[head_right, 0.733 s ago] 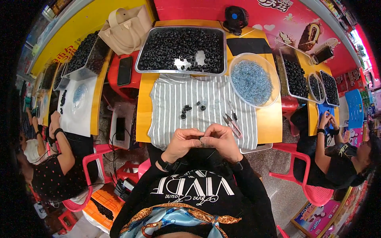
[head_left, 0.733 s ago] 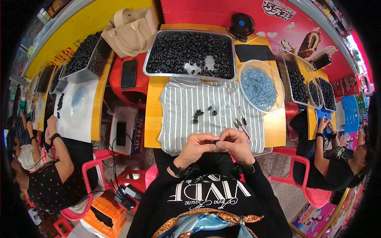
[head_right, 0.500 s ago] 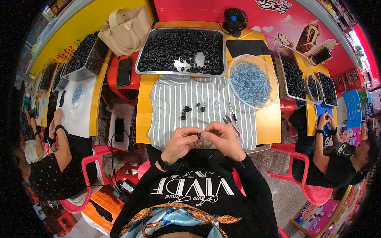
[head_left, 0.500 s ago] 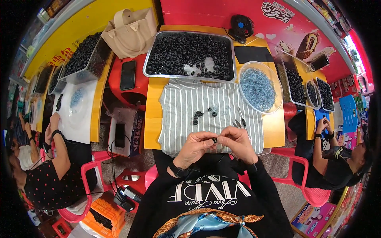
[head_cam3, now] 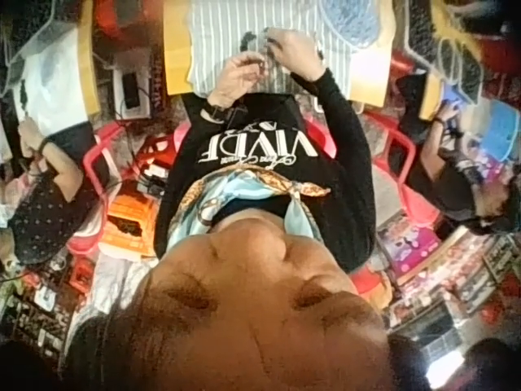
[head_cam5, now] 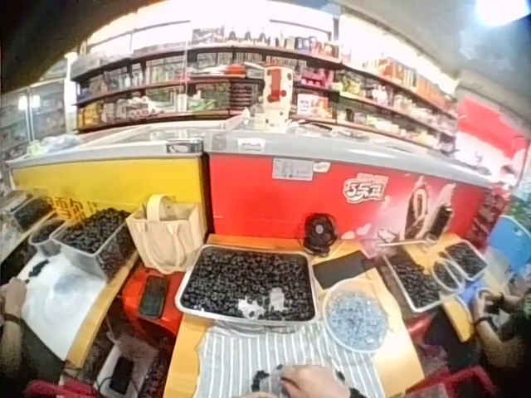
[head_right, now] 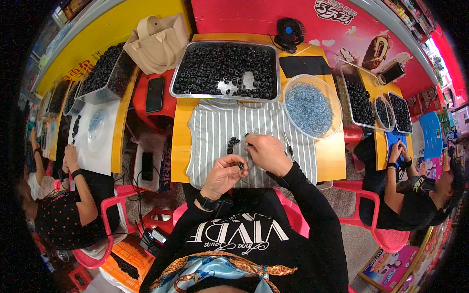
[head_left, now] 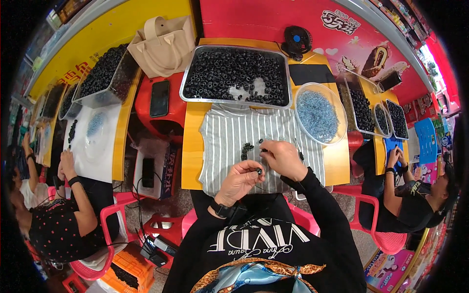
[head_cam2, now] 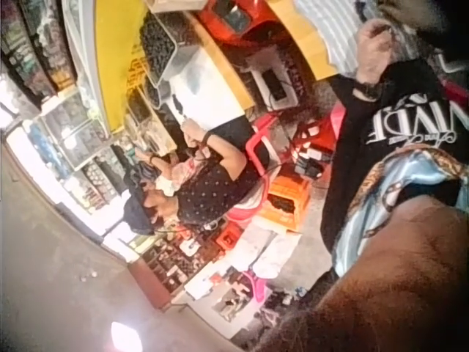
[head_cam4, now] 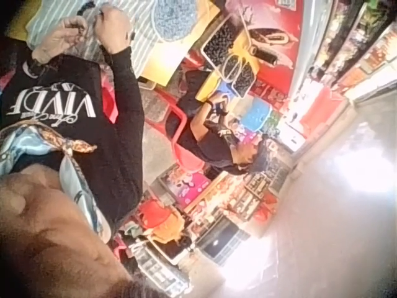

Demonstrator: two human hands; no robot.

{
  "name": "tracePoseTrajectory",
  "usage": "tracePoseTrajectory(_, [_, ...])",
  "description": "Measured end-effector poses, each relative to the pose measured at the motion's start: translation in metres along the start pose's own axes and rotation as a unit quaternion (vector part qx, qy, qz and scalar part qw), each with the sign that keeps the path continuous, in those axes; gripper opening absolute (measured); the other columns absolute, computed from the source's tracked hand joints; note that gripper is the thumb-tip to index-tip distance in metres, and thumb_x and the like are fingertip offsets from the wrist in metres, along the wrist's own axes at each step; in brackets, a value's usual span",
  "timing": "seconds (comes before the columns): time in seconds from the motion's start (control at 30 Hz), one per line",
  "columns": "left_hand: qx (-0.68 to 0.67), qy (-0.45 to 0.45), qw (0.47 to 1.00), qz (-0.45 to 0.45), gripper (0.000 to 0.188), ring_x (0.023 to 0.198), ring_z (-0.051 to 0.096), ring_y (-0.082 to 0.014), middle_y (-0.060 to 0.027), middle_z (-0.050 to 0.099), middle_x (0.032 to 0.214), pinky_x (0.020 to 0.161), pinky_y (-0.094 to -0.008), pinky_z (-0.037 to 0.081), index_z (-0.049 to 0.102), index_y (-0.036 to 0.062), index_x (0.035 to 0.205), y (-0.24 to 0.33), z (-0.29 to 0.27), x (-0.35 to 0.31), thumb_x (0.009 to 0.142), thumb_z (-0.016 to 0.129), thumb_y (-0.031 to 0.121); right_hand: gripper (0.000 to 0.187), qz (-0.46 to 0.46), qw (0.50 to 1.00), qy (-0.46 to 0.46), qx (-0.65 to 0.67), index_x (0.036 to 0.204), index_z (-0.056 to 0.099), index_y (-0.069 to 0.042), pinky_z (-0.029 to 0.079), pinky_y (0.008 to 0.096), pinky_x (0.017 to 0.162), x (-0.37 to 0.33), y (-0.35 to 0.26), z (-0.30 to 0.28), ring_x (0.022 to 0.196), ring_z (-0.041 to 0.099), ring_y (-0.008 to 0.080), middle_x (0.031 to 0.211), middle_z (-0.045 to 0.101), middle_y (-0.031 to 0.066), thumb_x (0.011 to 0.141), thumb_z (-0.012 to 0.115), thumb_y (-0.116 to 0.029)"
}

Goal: Sorting and inspecting small black plastic components at a workstation.

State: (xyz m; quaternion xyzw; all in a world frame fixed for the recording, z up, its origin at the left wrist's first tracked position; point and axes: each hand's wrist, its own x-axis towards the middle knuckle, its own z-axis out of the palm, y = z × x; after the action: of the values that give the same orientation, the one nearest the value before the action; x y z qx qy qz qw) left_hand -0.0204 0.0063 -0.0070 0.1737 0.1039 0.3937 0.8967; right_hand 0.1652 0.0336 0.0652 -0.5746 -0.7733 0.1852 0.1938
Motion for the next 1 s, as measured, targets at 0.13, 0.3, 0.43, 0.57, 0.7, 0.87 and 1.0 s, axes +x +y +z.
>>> tracePoseTrajectory(0.13, [-0.002,-0.002,1.000,-0.002,0.021,0.088,0.063,-0.0203,-0.0135,0.063,0.099,0.080,-0.0305,0.051,0.060,-0.0041,0.108,0.001,0.002,0.000,0.089,0.062,0.002,0.012,0.014,0.997,0.069,0.021,0.083,0.059,-0.003,0.047,0.0481,0.064,0.004,-0.001,0.000,0.075,0.061,0.0389,0.078,0.062,0.0177,0.077,0.066,-0.012])
tracePoseTrajectory(0.3, [0.001,-0.012,1.000,0.010,0.021,0.088,0.063,-0.0204,-0.0134,0.064,0.100,0.079,-0.0310,0.051,0.060,-0.0042,0.108,-0.001,-0.001,0.000,0.089,0.062,0.002,0.009,-0.015,0.995,0.035,-0.087,0.075,0.059,-0.003,0.048,0.0465,0.062,0.023,0.003,0.009,0.073,0.062,0.0371,0.074,0.059,0.0164,0.073,0.066,-0.009])
tracePoseTrajectory(0.43, [0.006,-0.016,1.000,0.021,0.022,0.088,0.063,-0.0206,-0.0131,0.064,0.100,0.079,-0.0308,0.051,0.060,-0.0040,0.109,-0.001,-0.001,-0.001,0.088,0.063,0.003,0.007,-0.039,0.990,0.052,-0.124,0.073,0.059,-0.003,0.048,0.0467,0.059,0.027,0.000,0.017,0.071,0.062,0.0364,0.072,0.059,0.0164,0.069,0.064,-0.007])
tracePoseTrajectory(0.57, [0.014,-0.003,1.000,0.020,0.023,0.088,0.062,-0.0205,-0.0129,0.064,0.100,0.079,-0.0304,0.051,0.060,-0.0040,0.109,-0.002,-0.001,0.002,0.088,0.064,0.003,0.007,-0.050,0.994,0.075,-0.067,0.071,0.057,-0.002,0.047,0.0455,0.062,0.016,-0.004,0.003,0.072,0.060,0.0377,0.074,0.057,0.0174,0.074,0.062,-0.006])
tracePoseTrajectory(0.7, [0.000,-0.007,1.000,0.022,0.022,0.090,0.063,-0.0195,-0.0119,0.064,0.101,0.082,-0.0308,0.052,0.061,-0.0030,0.109,-0.002,-0.003,-0.002,0.088,0.063,0.002,0.008,0.002,0.988,0.049,0.144,0.083,0.062,0.001,0.047,0.0429,0.063,-0.014,-0.018,-0.015,0.077,0.060,0.0375,0.081,0.060,0.0177,0.080,0.063,-0.005])
tracePoseTrajectory(0.87, [0.017,-0.002,1.000,0.011,0.023,0.089,0.063,-0.0197,-0.0122,0.065,0.101,0.082,-0.0303,0.052,0.060,-0.0043,0.110,-0.001,0.001,-0.001,0.088,0.064,0.003,0.013,0.094,0.943,0.009,0.320,0.096,0.065,0.001,0.047,0.0286,0.064,-0.062,-0.014,0.002,0.072,0.061,0.0180,0.083,0.061,0.0102,0.084,0.062,-0.001])
tracePoseTrajectory(1.0, [0.052,0.022,0.998,0.013,0.023,0.087,0.065,-0.0191,-0.0111,0.067,0.100,0.081,-0.0294,0.052,0.063,-0.0035,0.110,-0.003,0.004,-0.003,0.087,0.063,-0.001,0.015,0.098,0.850,0.026,0.517,0.100,0.064,0.002,0.044,0.0201,0.066,-0.078,-0.023,0.004,0.077,0.056,0.0051,0.093,0.060,0.0008,0.086,0.059,0.004])
